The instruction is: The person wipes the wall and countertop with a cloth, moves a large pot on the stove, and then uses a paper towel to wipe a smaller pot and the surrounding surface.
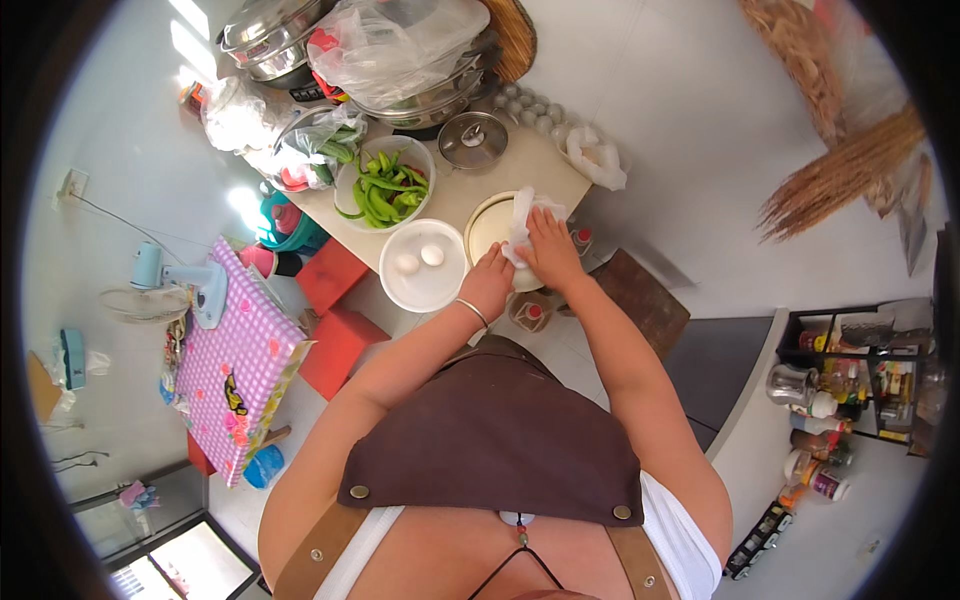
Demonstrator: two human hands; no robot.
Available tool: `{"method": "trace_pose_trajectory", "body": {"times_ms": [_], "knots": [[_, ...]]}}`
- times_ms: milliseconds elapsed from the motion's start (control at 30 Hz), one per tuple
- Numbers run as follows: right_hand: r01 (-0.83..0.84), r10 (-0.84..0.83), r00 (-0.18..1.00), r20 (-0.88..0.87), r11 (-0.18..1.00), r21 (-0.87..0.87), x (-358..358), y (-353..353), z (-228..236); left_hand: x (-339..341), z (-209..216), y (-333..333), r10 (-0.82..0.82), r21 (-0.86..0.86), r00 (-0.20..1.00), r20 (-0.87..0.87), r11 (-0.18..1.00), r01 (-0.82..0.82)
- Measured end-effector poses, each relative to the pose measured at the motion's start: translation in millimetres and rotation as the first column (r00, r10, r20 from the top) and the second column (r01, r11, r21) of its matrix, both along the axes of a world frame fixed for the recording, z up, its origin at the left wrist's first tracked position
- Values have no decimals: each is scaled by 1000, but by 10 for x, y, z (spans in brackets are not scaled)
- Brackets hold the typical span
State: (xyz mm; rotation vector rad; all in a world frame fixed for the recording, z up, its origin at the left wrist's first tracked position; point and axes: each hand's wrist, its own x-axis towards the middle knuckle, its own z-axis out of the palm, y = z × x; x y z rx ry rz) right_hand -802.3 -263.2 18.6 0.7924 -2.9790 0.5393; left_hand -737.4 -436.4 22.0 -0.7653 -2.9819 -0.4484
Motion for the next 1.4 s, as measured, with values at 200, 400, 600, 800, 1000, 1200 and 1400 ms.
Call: {"method": "trace_pose_trajectory", "body": {"times_ms": [200,400,600,800,1000,1200,1400], "knots": [[-63,62,997,50,997,32,692,126,212,-27,-124,-27,-15,12,993,-115,1000,16],[-11,9,1000,27,996,89,76,77,122,-7,51,-9,22,142,1000,16,990,-24],[-217,214,975,62,975,46,376,251,104,-5,33,5,111,152,992,64,981,-120],[-279,280,960,7,959,-38,-443,288,-49,32,240,88,156,245,967,201,948,-204],[-554,552,833,-48,829,-77,339,639,19,52,158,110,178,250,979,94,948,-197],[-560,556,828,-70,818,-132,131,165,216,14,104,37,340,334,929,145,867,-369],[-455,434,885,-166,883,-115,195,659,137,-10,290,49,371,315,862,344,819,-479]]}}
